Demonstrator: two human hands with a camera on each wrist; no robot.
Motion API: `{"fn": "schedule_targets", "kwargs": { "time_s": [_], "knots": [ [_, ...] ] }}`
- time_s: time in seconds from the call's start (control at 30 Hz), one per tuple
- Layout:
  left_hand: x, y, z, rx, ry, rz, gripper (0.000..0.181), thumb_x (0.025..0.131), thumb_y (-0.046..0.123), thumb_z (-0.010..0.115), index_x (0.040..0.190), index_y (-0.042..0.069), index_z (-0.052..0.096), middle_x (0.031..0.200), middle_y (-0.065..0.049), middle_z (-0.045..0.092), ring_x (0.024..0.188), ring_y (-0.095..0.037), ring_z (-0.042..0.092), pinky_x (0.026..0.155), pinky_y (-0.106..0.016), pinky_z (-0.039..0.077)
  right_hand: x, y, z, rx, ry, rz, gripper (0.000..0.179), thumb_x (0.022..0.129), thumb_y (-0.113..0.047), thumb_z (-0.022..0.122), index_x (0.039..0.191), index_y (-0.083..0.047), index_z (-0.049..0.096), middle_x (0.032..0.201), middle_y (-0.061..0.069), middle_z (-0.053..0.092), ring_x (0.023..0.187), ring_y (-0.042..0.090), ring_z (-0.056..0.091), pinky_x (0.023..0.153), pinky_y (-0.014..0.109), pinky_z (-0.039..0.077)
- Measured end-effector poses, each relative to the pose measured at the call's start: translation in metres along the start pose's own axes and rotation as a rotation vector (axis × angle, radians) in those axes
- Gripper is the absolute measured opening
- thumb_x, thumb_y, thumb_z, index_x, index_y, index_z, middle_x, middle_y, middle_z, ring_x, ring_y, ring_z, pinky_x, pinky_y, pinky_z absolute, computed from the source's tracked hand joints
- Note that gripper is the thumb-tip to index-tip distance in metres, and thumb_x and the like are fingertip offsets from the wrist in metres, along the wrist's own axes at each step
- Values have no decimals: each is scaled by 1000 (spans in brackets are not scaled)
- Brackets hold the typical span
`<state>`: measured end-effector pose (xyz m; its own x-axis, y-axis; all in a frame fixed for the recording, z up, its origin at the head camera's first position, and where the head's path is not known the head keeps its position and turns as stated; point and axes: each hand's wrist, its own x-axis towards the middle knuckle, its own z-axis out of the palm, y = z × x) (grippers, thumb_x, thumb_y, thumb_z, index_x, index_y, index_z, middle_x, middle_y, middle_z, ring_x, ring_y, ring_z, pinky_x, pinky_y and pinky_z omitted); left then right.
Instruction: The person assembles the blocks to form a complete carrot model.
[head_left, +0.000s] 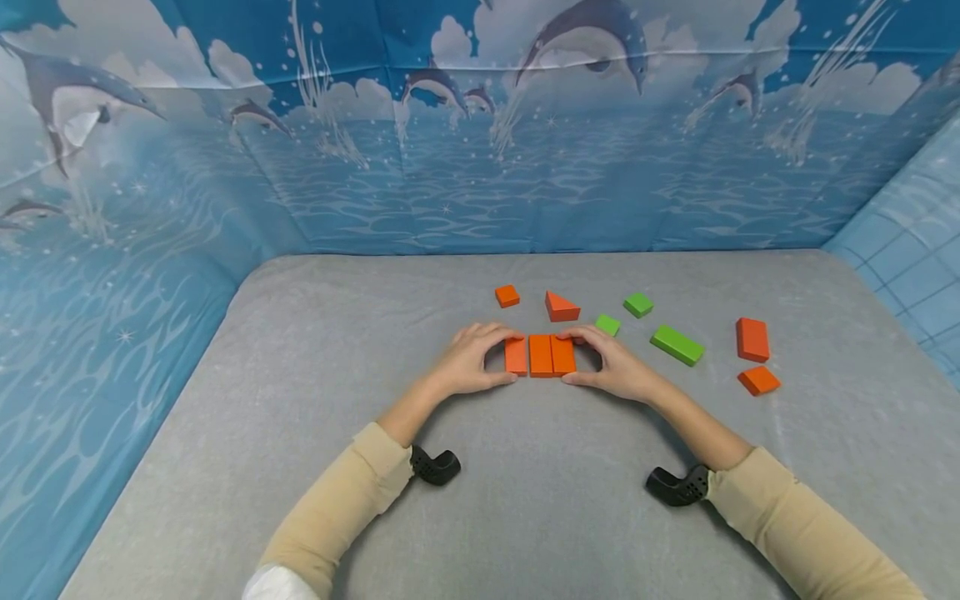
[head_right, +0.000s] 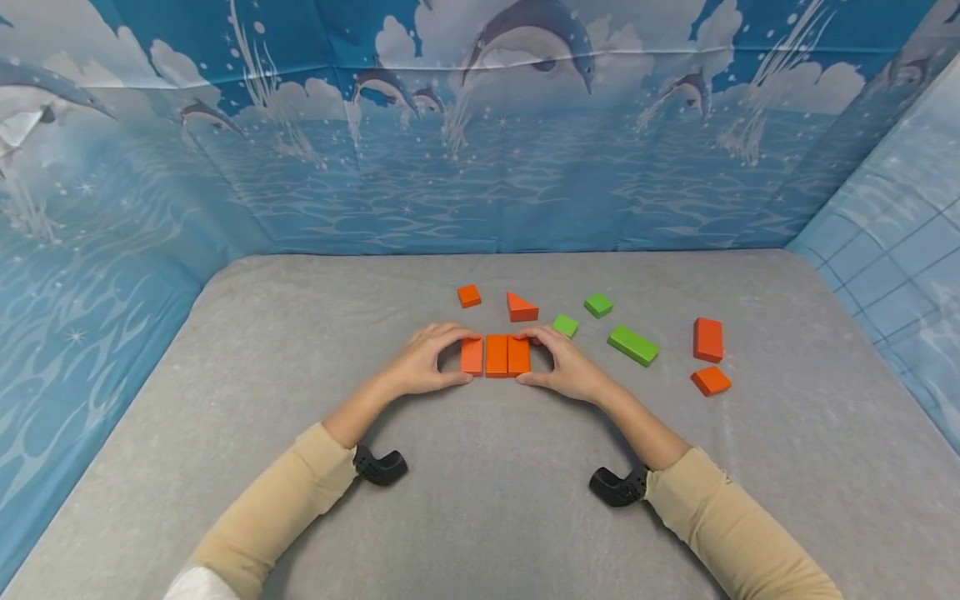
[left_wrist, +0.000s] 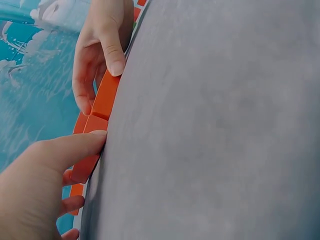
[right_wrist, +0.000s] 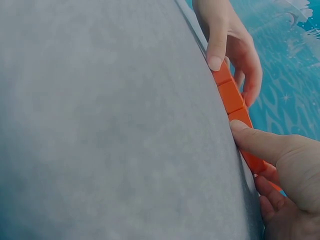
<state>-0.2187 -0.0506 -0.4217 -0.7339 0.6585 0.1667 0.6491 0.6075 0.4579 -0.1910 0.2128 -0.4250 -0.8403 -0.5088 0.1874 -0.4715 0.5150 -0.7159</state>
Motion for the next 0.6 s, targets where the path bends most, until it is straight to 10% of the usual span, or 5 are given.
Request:
{"fn": "schedule_targets", "kwargs": {
  "time_s": [0.6],
  "knots": [
    [3, 2, 2, 0, -10, 2, 58, 79, 37, 70, 130, 22, 50, 132, 3, 48, 121, -18, 40, 102, -44, 25, 1, -3, -1, 2, 4, 12, 59, 75, -14, 75, 126, -2, 48, 128, 15, 46, 115, 28, 43, 98, 46, 31]
  ]
}}
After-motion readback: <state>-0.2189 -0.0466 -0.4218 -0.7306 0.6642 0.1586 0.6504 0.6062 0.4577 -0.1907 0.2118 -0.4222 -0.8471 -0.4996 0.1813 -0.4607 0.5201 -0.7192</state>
